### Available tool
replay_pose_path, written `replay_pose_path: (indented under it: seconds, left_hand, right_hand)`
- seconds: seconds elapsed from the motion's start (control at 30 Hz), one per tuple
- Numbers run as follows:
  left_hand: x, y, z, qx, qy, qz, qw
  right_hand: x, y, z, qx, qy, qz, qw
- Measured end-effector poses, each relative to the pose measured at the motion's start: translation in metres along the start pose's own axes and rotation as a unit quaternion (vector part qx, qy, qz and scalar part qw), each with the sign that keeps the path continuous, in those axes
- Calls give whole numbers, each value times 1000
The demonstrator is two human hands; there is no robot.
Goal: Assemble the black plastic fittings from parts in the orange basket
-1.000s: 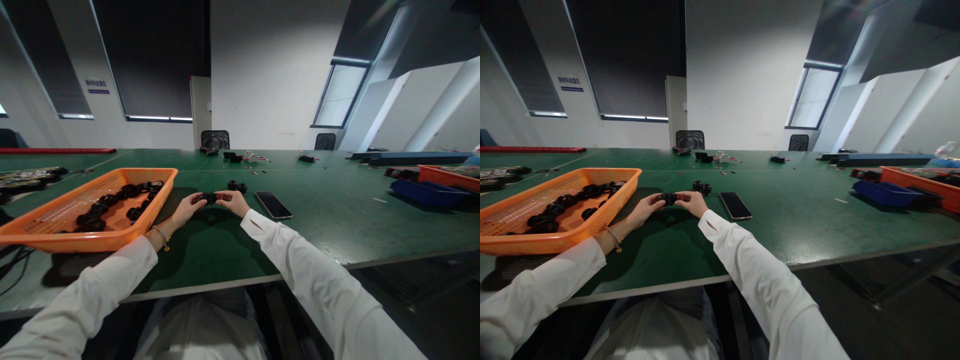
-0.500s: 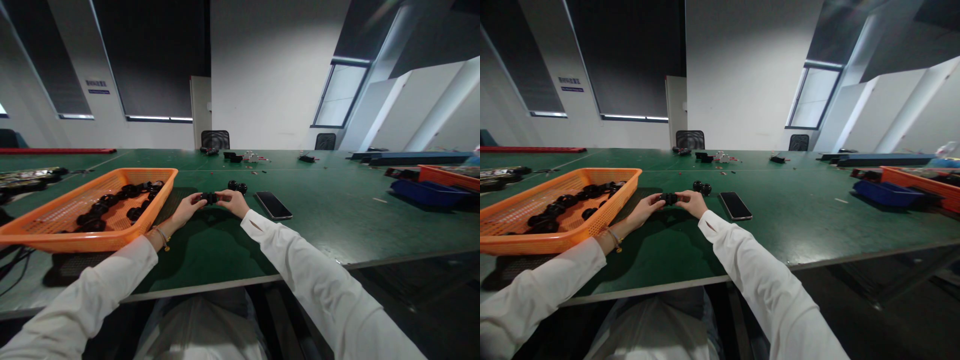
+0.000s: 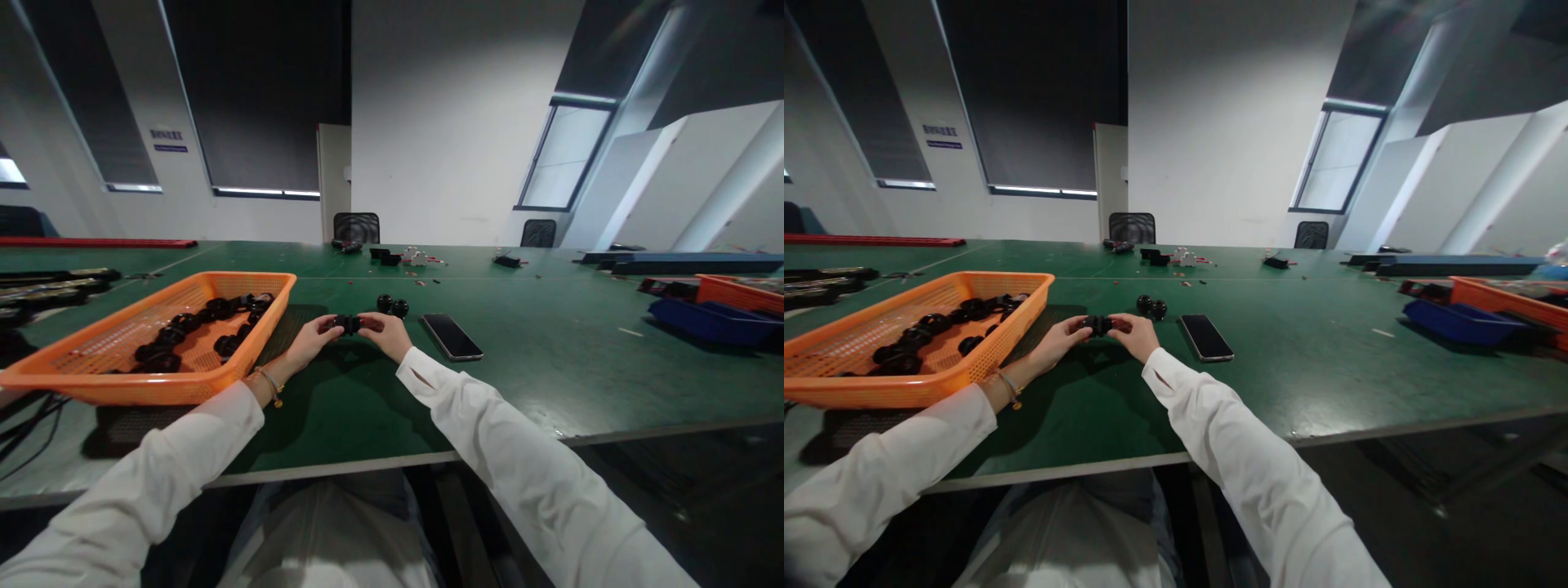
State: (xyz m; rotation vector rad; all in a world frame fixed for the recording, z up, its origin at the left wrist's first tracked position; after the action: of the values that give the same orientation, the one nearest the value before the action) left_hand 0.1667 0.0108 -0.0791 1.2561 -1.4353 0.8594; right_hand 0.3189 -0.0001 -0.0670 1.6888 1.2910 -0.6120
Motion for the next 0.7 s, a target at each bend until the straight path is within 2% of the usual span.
replay_pose_path:
  seconds: [0.27,0.5,0.7]
  left_hand:
    - [-1,-1,2,-9,6,-15,1000]
    - [3,-5,6,-29,-6,-25,999]
    - [4,-4,12,-22,1,-27,999]
  right_hand:
    - [-5,1,10,20,-30,27,999]
    - [-11,3,17,37,-34,24,998]
    - [-14,3,18,37,-26,17,999]
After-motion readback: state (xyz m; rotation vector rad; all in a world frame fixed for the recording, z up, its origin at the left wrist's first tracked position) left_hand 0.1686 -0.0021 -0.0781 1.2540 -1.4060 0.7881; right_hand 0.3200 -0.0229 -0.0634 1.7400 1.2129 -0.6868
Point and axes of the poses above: each hand's wrist, its own z-axis away from the middle knuckle, its own y-axis out of the back of the hand, x = y × z, the point moved 7 cm from there along -z, towards the middle knuckle, and after that the axes turned 3 degrees about z, right-handed, at the moved point
